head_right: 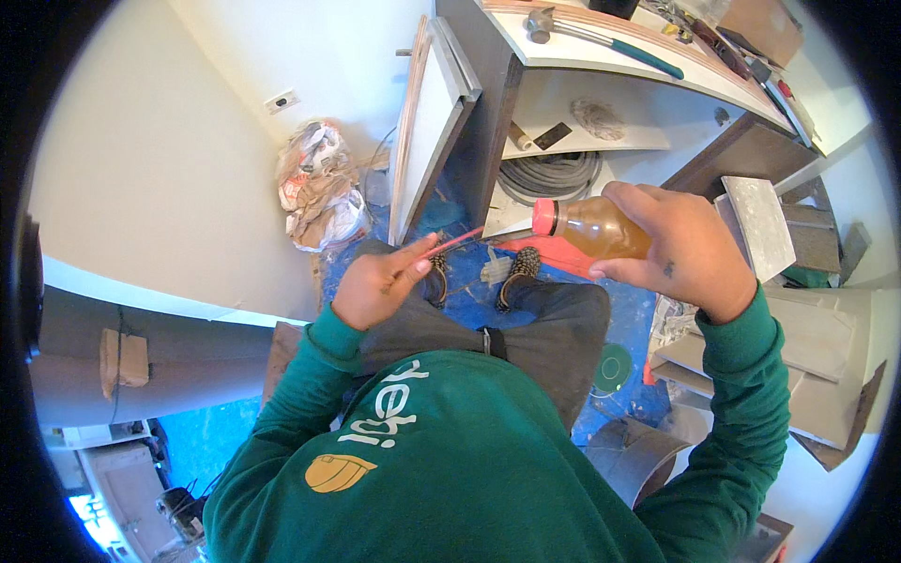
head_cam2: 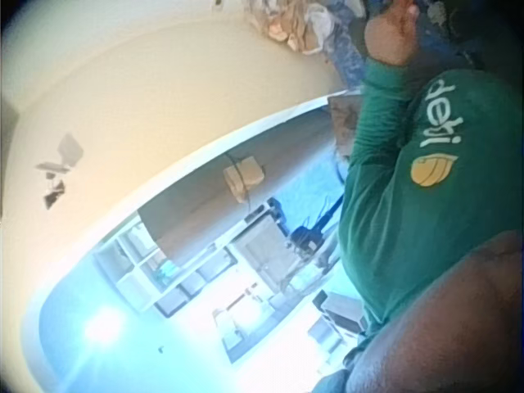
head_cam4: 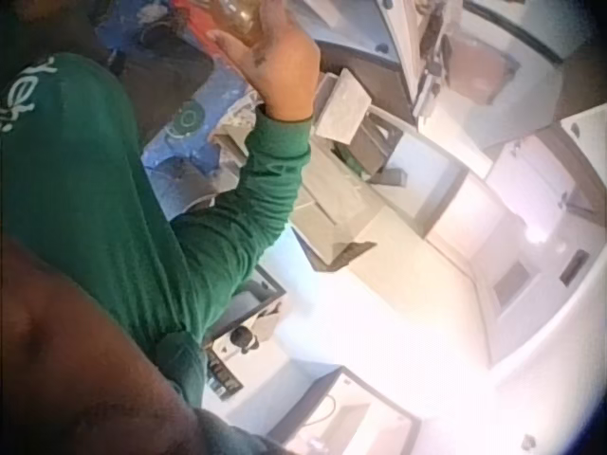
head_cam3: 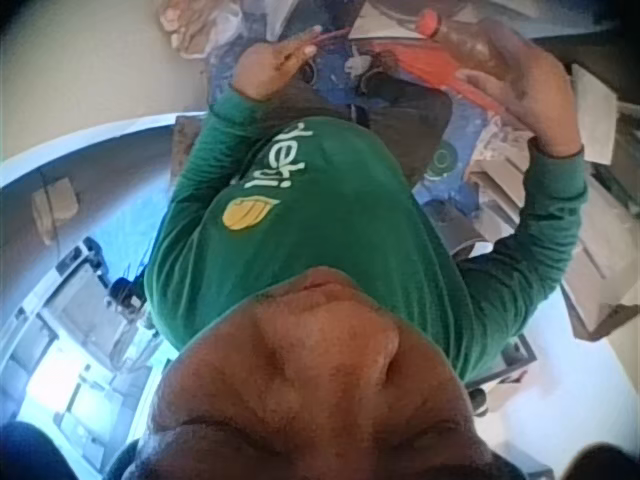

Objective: The person assembles a cabinet by attaching a wooden trim piece to the edge of a cabinet door. They use a hammer and a small block to tap the trim into place, then apply a liquid from a bottle onto a pink pad and rub it along the trim edge.

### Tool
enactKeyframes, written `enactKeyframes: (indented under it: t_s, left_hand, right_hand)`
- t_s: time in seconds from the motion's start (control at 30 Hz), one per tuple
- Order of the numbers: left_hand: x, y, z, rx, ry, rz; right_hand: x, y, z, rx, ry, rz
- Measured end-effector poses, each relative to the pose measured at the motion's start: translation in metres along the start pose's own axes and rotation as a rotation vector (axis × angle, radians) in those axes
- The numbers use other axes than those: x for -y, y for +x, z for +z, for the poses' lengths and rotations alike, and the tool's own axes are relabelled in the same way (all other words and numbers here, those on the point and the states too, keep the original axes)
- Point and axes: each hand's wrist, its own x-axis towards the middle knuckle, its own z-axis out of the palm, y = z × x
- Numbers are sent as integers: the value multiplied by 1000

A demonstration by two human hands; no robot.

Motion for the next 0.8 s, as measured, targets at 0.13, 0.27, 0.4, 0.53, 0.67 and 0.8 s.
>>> enactKeyframes:
  t_s: [0.13,0.27,0.4,0.53,0.67,0.8]
  left_hand:
    - [8,8,-6,-367,172,340]
    - [-10,16,-20,-477,243,532]
    - [-23,21,-27,-461,311,657]
    - [-32,24,-29,-475,334,698]
    - [-44,24,-31,-467,303,715]
    - [-46,24,-32,-467,303,736]
  right_hand:
    - [-1,1,-1,40,-20,-15]
    - [2,6,-6,101,-39,-40]
    - [10,13,-12,150,-75,-66]
    - [13,19,-13,169,-107,-84]
    - [15,23,-17,211,-146,-65]
    - [12,23,-17,210,-184,-71]
